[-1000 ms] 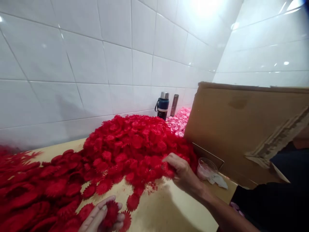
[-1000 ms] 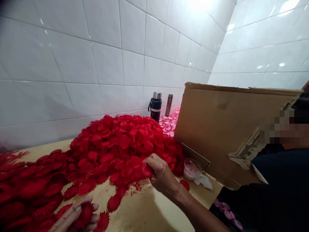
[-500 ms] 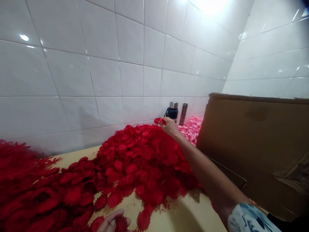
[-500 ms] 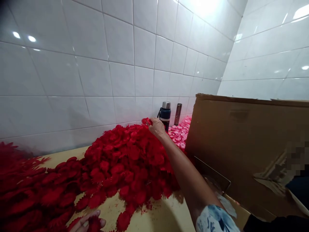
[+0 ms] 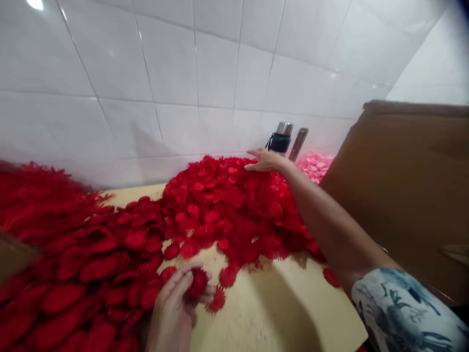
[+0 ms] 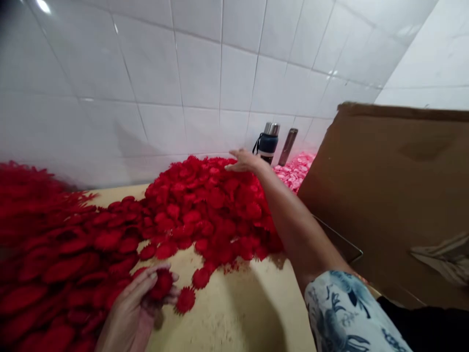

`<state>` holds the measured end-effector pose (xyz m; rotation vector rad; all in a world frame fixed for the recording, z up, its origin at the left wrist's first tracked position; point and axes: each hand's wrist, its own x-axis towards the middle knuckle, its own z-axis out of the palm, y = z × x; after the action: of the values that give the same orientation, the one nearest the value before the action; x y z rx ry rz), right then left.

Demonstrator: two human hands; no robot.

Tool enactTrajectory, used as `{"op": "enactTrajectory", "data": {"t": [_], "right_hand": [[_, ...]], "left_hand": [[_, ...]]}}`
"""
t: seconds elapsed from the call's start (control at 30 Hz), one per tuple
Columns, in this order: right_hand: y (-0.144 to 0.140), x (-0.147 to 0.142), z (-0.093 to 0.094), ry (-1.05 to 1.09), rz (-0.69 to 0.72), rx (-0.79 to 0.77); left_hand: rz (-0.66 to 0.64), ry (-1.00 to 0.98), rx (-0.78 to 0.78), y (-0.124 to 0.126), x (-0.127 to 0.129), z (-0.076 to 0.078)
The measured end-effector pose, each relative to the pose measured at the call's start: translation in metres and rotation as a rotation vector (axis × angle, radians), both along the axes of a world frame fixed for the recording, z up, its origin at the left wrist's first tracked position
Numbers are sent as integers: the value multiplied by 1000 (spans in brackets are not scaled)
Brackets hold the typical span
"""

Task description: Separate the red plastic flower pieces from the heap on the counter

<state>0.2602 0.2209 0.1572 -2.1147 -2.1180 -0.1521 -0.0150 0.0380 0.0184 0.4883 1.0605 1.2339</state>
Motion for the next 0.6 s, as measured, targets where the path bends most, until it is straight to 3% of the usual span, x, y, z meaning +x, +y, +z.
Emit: {"op": "enactTrajectory", "data": {"t": [0.07,0.17,0.23,0.27,0.4,0.5,0.6], "right_hand": [[-12,-3,9,-22,12,-7],[-43,-20,14,-106,101,200],[-71,-35,8,-66,231,256],[-85,-43,0,-25,304,208],[-127,-65,-55,-1,430,-183],[-141,-72,-105,-25,390,-200],[-151,-78,-140,8,320,-197]], "left_hand": [[-17,7,17,-2,2,3],[-27,10,58,-3,1,5],[-8,2,92,-2,0,6],[5,-5,114,-2,-2,6],[83,-27,186,0,-7,6],[125,-36,186,0,-9,6],[118,-50,197,0,-8,7]]}}
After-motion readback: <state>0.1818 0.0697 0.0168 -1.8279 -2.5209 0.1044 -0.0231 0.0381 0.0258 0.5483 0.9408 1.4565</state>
